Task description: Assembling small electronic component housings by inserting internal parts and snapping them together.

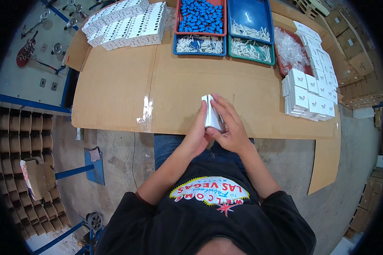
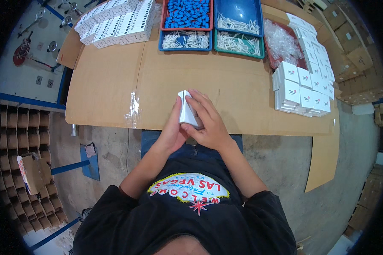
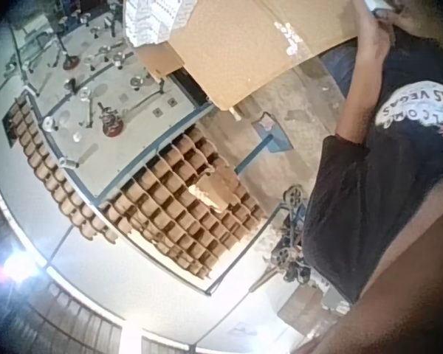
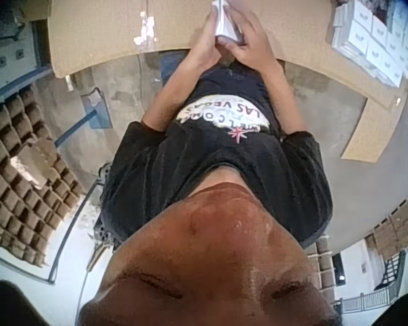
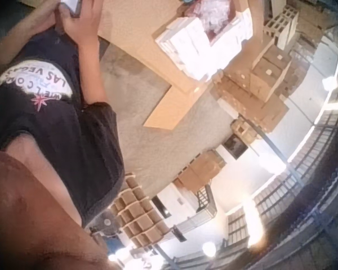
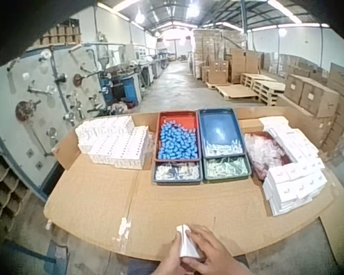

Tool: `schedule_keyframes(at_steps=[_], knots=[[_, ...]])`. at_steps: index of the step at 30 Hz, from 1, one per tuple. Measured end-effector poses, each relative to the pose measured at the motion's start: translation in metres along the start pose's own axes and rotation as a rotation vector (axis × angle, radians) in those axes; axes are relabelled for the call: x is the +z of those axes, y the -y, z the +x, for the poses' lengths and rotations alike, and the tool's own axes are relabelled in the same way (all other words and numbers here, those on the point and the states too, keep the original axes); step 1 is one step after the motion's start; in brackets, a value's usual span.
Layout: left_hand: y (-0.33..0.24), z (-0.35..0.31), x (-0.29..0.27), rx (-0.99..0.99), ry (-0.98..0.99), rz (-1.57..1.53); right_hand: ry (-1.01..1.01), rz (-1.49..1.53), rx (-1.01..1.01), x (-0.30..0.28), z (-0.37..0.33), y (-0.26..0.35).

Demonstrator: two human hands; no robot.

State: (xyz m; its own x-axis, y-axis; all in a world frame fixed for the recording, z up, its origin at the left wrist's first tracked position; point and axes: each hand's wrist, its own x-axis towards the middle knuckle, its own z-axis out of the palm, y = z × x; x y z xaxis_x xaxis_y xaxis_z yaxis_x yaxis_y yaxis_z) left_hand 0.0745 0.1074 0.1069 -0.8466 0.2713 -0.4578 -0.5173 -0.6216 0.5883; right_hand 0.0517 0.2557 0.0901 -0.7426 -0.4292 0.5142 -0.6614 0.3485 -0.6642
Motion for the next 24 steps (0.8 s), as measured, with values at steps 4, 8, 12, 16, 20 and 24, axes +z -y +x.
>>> schedule_keyframes(at_steps=[4, 8, 12, 16, 20, 24], knots=[[0.004, -0.006, 0.007, -0.01, 0.019, -0.052, -0.033, 0.064, 0.016, 0.005, -0.006, -0.007], [0.009, -0.007, 0.004, 0.043, 0.021, -0.036, -0.131, 0.09, -0.026, 0.011, -0.004, -0.002], [0.008, -0.01, 0.01, 0.073, -0.022, -0.005, -0.159, 0.028, -0.093, 0.012, -0.005, -0.006], [0.012, -0.006, 0.001, 0.082, -0.007, 0.008, -0.144, 0.024, -0.112, 0.01, -0.006, -0.006], [0.014, -0.01, 0.002, 0.061, -0.024, 0.022, -0.133, 0.046, -0.103, 0.007, -0.009, -0.004], [0.01, -0.011, 0.005, 0.054, -0.059, 0.024, -0.062, 0.031, -0.079, 0.003, -0.01, -0.004]])
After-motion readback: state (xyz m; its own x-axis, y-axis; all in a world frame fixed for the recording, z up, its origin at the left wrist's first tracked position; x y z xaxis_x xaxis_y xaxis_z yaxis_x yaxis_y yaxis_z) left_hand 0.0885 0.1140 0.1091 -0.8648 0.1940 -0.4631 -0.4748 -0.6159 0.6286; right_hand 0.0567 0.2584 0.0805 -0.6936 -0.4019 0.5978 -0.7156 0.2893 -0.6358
